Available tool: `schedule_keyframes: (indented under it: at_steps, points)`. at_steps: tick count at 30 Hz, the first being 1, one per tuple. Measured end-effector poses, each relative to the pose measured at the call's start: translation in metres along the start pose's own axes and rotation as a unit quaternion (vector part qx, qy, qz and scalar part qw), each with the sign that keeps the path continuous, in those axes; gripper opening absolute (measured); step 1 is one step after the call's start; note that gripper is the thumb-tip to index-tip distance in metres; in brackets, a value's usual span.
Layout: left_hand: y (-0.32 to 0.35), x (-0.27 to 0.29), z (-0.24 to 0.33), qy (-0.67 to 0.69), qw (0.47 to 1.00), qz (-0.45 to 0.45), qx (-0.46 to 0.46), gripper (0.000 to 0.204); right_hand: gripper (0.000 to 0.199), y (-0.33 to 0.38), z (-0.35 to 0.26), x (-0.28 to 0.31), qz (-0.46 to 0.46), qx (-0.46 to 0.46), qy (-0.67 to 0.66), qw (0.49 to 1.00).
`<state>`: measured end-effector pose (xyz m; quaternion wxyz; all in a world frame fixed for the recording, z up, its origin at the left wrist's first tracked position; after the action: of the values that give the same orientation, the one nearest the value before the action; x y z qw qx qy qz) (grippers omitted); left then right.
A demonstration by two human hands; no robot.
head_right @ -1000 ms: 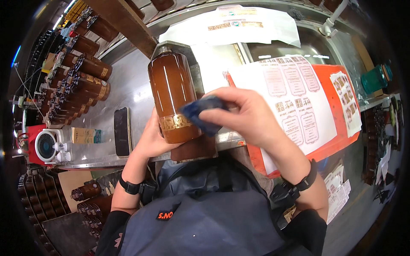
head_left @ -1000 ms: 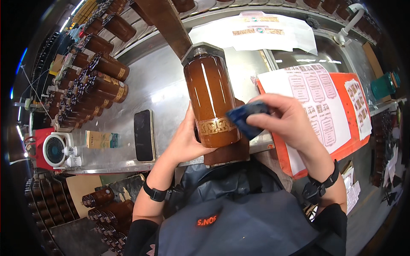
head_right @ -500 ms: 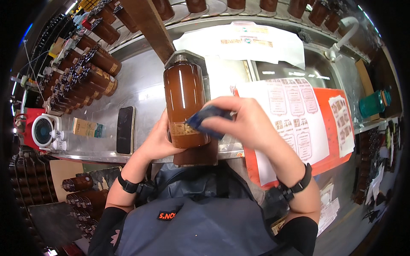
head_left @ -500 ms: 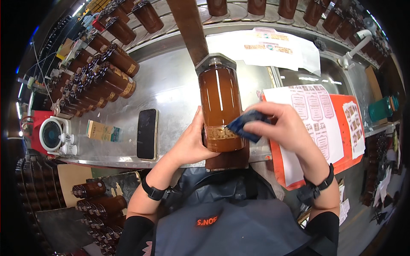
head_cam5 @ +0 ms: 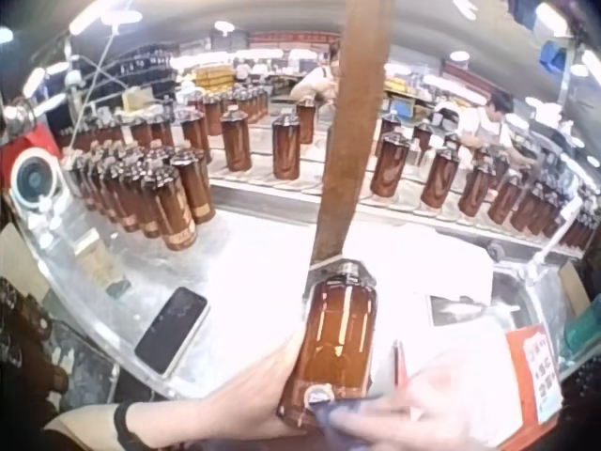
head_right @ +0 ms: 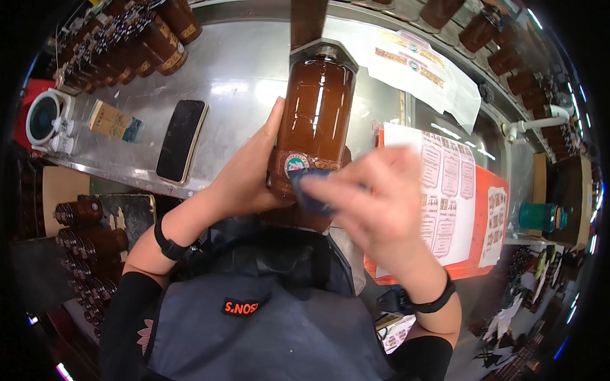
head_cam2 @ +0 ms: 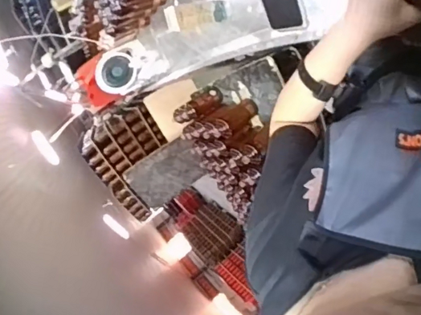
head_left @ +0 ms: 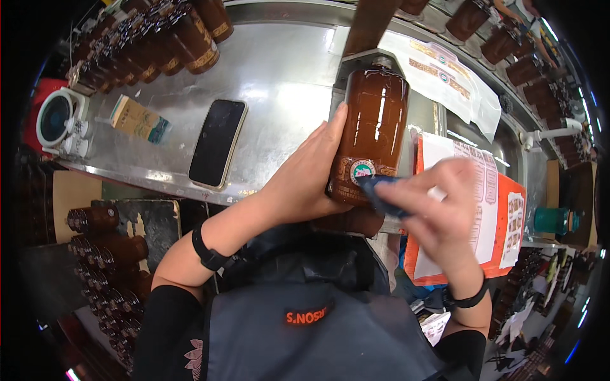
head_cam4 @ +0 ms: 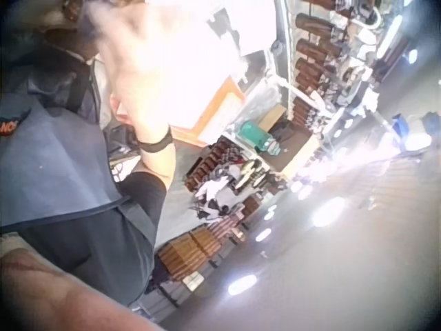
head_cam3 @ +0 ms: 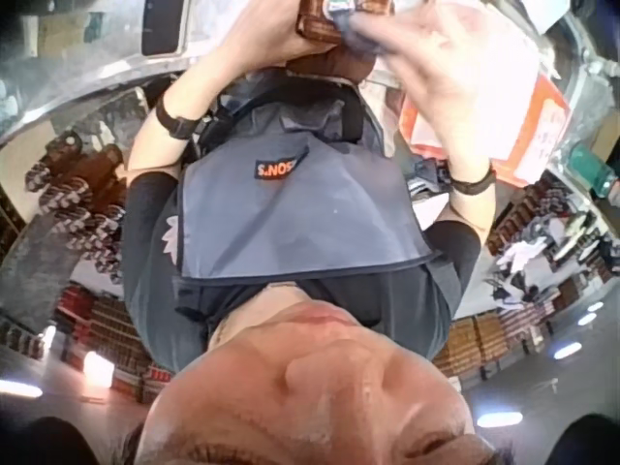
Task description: Apply adhesive labels to large plastic bottles on a production line and smooth them out with a squeegee tool.
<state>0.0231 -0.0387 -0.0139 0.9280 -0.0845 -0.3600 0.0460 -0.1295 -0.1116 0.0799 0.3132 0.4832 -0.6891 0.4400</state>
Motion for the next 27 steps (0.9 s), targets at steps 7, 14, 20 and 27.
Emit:
schedule_keyframes:
  at_steps: [7, 14, 20, 27]
  points:
    - [0.008, -0.005, -0.007, 0.076, 0.997, 0.027, -0.02, 0.127, 0.048, 0.017, -0.004, -0.004, -0.046, -0.031, 0.02, 0.998]
    - [0.013, 0.012, 0.02, -0.039, 0.997, 0.06, -0.013, 0.103, 0.037, 0.034, -0.003, -0.002, -0.004, -0.134, -0.027, 0.991]
    - [0.009, 0.013, 0.036, -0.076, 0.997, 0.029, -0.008, 0.098, 0.042, 0.033, -0.017, -0.013, -0.028, 0.009, -0.022, 0.999]
    - [0.012, 0.006, 0.026, -0.063, 0.995, 0.067, -0.023, 0.104, 0.039, 0.039, 0.014, -0.001, 0.099, -0.161, -0.045, 0.981]
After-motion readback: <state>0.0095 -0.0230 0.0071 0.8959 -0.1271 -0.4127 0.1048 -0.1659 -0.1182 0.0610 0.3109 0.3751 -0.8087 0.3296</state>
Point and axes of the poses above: each hand's wrist, its own y-axis away from the middle knuckle, its own x-axis out of the back of the hand, z = x × y, the point moved 6 cm from there along -y, towards the middle knuckle, and after that the axes turned 10 degrees about -z, right-handed, at the moved point
